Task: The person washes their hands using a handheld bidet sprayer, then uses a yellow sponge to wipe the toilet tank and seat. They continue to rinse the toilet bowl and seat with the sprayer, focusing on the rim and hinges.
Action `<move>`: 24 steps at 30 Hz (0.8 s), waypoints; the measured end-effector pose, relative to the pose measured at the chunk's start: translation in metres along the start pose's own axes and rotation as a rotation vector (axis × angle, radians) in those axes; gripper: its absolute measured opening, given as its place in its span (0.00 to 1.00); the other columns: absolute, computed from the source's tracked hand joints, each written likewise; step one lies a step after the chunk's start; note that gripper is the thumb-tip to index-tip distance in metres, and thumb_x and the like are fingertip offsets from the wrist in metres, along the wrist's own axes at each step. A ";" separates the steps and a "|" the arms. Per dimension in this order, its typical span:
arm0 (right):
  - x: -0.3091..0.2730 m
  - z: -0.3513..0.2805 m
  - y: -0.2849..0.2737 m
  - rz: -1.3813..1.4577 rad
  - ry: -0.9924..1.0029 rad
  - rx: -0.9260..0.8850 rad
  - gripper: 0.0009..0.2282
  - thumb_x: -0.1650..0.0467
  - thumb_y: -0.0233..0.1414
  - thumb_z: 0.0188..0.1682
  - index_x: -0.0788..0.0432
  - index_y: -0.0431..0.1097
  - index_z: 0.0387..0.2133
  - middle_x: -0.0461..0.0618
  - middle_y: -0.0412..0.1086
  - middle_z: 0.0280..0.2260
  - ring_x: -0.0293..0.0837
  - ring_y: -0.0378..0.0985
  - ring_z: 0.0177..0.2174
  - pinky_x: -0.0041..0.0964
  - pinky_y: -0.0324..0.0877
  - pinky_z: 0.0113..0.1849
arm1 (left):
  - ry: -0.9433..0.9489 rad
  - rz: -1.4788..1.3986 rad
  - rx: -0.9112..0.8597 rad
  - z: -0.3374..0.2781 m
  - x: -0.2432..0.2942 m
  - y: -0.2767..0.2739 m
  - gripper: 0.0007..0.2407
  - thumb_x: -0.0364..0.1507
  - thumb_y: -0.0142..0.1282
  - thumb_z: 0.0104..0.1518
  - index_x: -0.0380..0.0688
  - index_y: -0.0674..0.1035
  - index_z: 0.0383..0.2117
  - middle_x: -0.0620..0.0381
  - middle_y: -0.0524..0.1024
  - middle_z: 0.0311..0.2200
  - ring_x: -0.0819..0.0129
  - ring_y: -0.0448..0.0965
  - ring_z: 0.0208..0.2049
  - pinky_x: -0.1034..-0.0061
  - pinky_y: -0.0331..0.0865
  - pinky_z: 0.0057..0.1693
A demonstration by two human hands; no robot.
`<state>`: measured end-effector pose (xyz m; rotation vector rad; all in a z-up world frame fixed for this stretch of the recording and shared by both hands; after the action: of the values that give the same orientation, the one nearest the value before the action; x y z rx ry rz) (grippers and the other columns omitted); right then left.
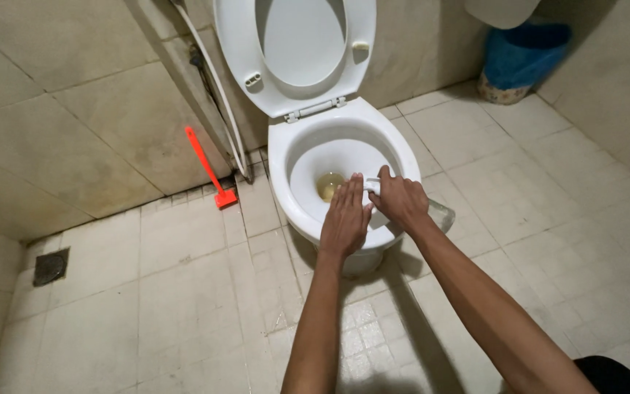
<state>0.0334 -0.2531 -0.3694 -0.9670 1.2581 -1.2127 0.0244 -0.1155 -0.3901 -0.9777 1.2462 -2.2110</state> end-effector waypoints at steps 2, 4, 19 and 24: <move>0.003 0.000 0.002 0.006 0.001 0.025 0.21 0.58 0.58 0.49 0.62 0.64 0.44 0.60 0.77 0.23 0.56 0.83 0.25 0.48 0.77 0.27 | -0.007 -0.008 -0.012 0.002 0.005 -0.001 0.26 0.38 0.28 0.71 0.31 0.51 0.70 0.39 0.52 0.71 0.51 0.51 0.73 0.61 0.42 0.75; 0.004 0.000 0.004 0.012 0.000 0.044 0.22 0.58 0.59 0.48 0.62 0.63 0.44 0.60 0.77 0.23 0.57 0.83 0.25 0.49 0.77 0.27 | -0.019 -0.019 -0.026 0.003 0.007 -0.002 0.27 0.39 0.28 0.71 0.30 0.50 0.70 0.38 0.51 0.71 0.51 0.50 0.73 0.61 0.41 0.75; -0.003 -0.014 -0.003 0.038 -0.016 0.059 0.20 0.59 0.59 0.48 0.60 0.63 0.43 0.60 0.76 0.22 0.60 0.82 0.26 0.52 0.76 0.28 | -0.049 -0.007 -0.030 -0.012 0.010 0.005 0.26 0.37 0.29 0.70 0.32 0.49 0.70 0.41 0.48 0.73 0.55 0.48 0.74 0.63 0.40 0.75; 0.003 -0.006 0.013 0.001 -0.049 0.036 0.19 0.58 0.59 0.47 0.61 0.65 0.39 0.60 0.76 0.24 0.57 0.83 0.27 0.50 0.77 0.30 | -0.089 -0.090 -0.007 -0.013 0.014 0.002 0.26 0.37 0.30 0.70 0.32 0.50 0.70 0.42 0.49 0.73 0.55 0.49 0.73 0.63 0.41 0.76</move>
<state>0.0288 -0.2537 -0.3831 -0.9645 1.1945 -1.2001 0.0052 -0.1179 -0.3916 -1.1425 1.1921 -2.2057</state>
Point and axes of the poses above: each hand's wrist, its own z-axis towards the middle knuckle, its own y-axis out of the palm, x = y × z, the point moved 5 cm from there along z, towards the middle knuckle
